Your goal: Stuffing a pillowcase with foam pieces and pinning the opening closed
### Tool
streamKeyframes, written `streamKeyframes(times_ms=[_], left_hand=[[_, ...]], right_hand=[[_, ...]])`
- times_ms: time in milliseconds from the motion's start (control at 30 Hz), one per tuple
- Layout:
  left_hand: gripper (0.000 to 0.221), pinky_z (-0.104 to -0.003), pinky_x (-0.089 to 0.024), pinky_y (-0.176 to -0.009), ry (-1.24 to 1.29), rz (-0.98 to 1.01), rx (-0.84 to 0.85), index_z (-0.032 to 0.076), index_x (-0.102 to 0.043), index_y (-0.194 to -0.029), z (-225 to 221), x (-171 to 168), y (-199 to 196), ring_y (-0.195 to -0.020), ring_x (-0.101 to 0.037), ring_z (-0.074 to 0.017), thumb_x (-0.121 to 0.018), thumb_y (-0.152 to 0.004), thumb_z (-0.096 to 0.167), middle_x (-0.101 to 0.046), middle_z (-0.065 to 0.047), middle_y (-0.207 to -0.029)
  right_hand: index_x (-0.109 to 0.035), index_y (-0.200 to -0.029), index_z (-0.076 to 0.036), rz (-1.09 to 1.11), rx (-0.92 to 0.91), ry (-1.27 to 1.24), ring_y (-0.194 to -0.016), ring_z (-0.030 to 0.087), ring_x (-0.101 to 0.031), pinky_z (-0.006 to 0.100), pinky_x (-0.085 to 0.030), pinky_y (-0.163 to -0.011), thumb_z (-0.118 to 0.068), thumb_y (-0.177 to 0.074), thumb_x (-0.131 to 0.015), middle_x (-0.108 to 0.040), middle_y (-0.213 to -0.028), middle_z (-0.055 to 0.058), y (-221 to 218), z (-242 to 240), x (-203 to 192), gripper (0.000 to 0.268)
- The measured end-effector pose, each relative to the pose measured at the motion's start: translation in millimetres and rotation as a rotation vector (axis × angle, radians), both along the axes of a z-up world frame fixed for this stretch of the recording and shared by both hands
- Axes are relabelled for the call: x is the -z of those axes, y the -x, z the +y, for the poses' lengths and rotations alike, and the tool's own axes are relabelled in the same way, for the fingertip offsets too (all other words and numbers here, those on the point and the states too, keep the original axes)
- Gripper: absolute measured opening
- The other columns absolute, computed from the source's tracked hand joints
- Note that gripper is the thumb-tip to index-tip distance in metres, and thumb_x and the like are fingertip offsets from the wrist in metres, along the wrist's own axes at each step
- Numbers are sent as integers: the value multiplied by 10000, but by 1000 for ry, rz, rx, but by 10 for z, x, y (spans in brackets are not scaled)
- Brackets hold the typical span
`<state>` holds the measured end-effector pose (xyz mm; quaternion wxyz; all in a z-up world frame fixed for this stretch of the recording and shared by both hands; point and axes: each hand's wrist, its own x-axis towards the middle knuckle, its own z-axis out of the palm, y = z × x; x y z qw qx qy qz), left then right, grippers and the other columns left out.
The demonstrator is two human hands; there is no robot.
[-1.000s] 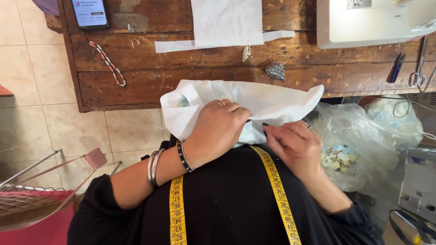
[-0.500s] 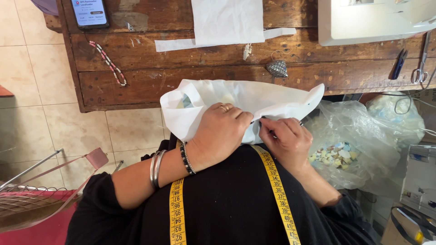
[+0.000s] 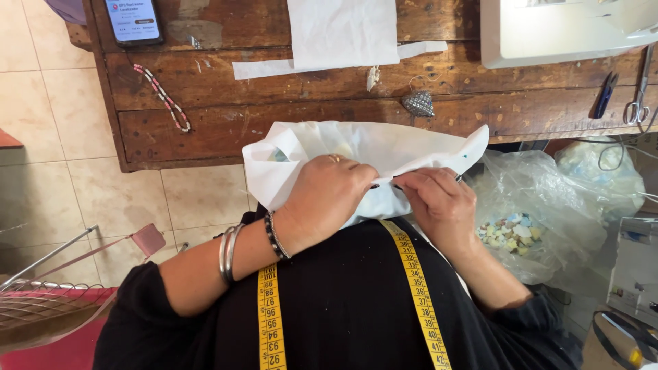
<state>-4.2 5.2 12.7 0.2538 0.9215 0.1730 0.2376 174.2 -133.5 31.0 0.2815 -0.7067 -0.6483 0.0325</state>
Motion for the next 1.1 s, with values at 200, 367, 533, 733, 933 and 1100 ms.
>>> streamKeyframes(times_ms=[200, 367, 533, 733, 933, 1100], left_hand=[[67, -498, -537, -716, 436, 146, 398, 79, -655, -860, 394, -48, -127, -799, -685, -427, -623, -919, 87, -677, -149, -738], [64, -507, -544, -712, 574, 197, 554, 75, -666, -845, 633, -68, -226, -780, -690, -421, -626, -895, 79, -688, -134, -729], [91, -508, -568, -713, 598, 245, 647, 125, -708, -901, 710, 24, -318, -806, -706, -393, -622, -912, 101, -714, -98, -761], [86, -532, -564, -686, 547, 266, 666, 57, -668, -886, 676, -72, -353, -801, -697, -435, -604, -933, 90, -695, -160, -762], [106, -470, -554, -814, 238, 299, 525, 84, -675, -960, 506, -217, -144, -787, -706, -367, -572, -941, 100, -700, -117, -776], [742, -690, -257, -1135, -7, 444, 215, 74, -660, -1213, 767, -750, 474, -914, -695, -291, -743, -822, 699, -745, -57, -961]], right_hand=[[-807, -921, -98, 230, -102, 7, -791, 305, -724, 413, -601, -704, -51, -897, -786, -713, -838, 84, -106, 154, -40, 58], [-809, -921, -111, 293, -151, 3, -799, 304, -723, 406, -597, -682, -80, -901, -791, -721, -846, 66, -187, 208, 8, 41], [-807, -911, -113, 302, -176, -7, -772, 290, -720, 393, -594, -673, -102, -898, -799, -727, -825, 55, -192, 205, 107, 19], [-741, -918, -98, 174, -154, -11, -721, 299, -709, 417, -565, -611, -145, -889, -831, -697, -767, 65, -209, 223, -74, 106], [-730, -1261, -192, -306, -228, 70, -1100, 269, -617, 436, -422, -991, -498, -938, -733, -687, -1233, 37, -658, 340, -411, 445], [-741, -1115, -63, 80, -346, 337, -974, 197, -741, 349, -596, -1034, -253, -872, -769, -772, -1056, 92, -1107, 178, -422, 310]])
